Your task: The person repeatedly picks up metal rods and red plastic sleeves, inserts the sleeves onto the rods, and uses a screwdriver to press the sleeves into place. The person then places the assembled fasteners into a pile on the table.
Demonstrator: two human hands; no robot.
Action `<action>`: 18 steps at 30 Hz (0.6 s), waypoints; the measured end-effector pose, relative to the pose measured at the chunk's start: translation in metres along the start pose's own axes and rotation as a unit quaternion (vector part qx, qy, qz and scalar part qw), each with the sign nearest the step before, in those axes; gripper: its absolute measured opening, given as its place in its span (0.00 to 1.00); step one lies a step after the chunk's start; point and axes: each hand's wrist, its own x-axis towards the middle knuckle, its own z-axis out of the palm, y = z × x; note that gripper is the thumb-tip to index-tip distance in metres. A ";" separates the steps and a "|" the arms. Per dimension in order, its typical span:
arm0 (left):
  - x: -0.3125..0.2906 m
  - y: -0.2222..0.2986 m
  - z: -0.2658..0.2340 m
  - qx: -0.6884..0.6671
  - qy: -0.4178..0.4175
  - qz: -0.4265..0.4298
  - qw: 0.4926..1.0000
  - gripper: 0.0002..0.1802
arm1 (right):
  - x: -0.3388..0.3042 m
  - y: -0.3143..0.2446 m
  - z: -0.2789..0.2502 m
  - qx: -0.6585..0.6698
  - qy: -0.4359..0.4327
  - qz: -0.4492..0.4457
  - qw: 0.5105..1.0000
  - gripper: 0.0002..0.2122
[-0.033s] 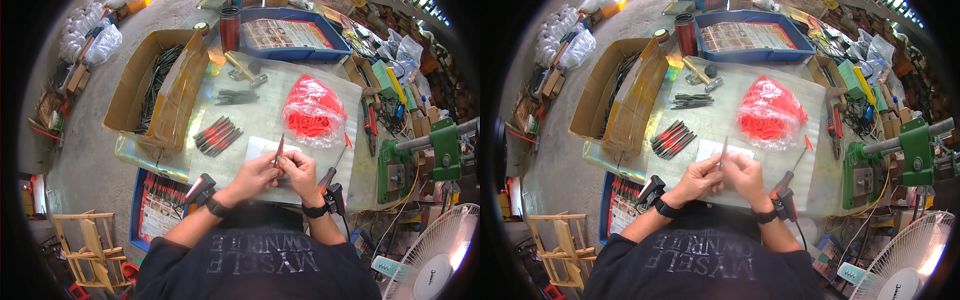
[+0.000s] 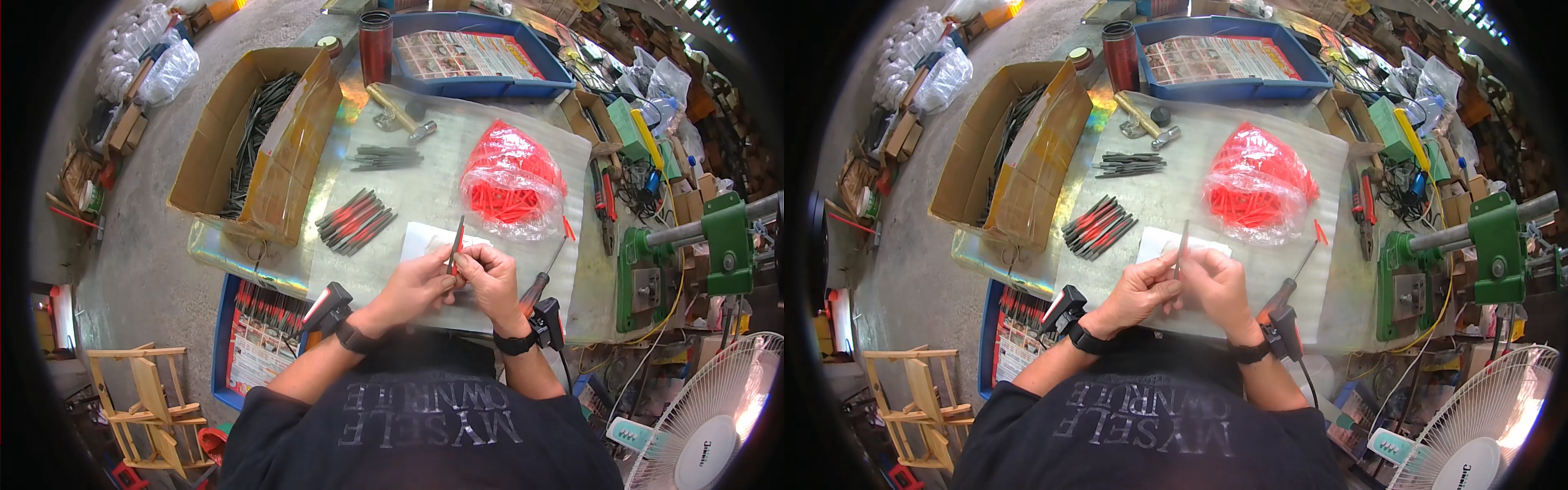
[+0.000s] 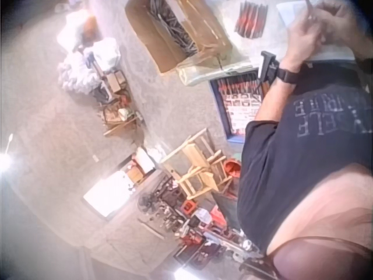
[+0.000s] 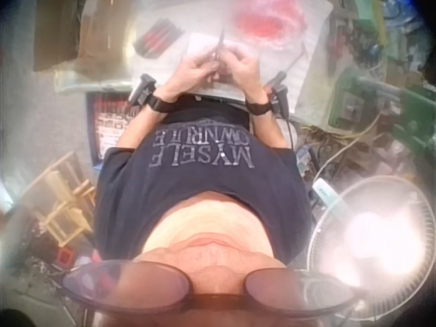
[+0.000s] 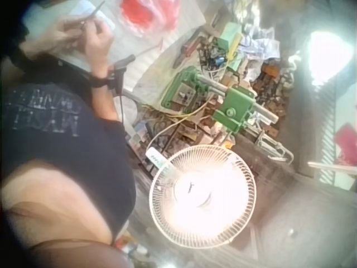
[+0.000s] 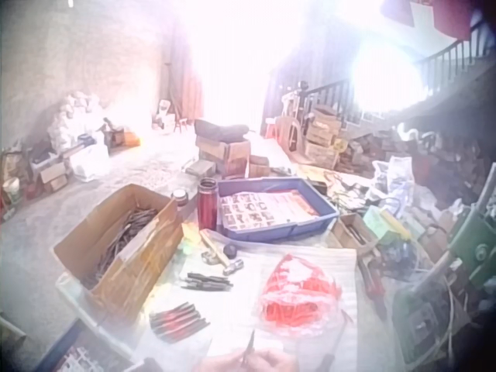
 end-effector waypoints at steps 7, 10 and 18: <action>-0.002 0.006 -0.006 -0.051 -0.062 0.002 0.997 0.31 | 0.003 -0.003 0.001 -0.020 -0.024 -0.022 0.999 0.08; -0.003 0.007 -0.007 -0.051 -0.070 0.007 0.996 0.31 | 0.002 -0.001 0.002 -0.021 -0.016 -0.025 0.999 0.08; -0.007 0.011 -0.005 -0.028 -0.057 -0.003 0.998 0.35 | 0.004 0.001 -0.001 -0.014 -0.046 -0.001 0.999 0.09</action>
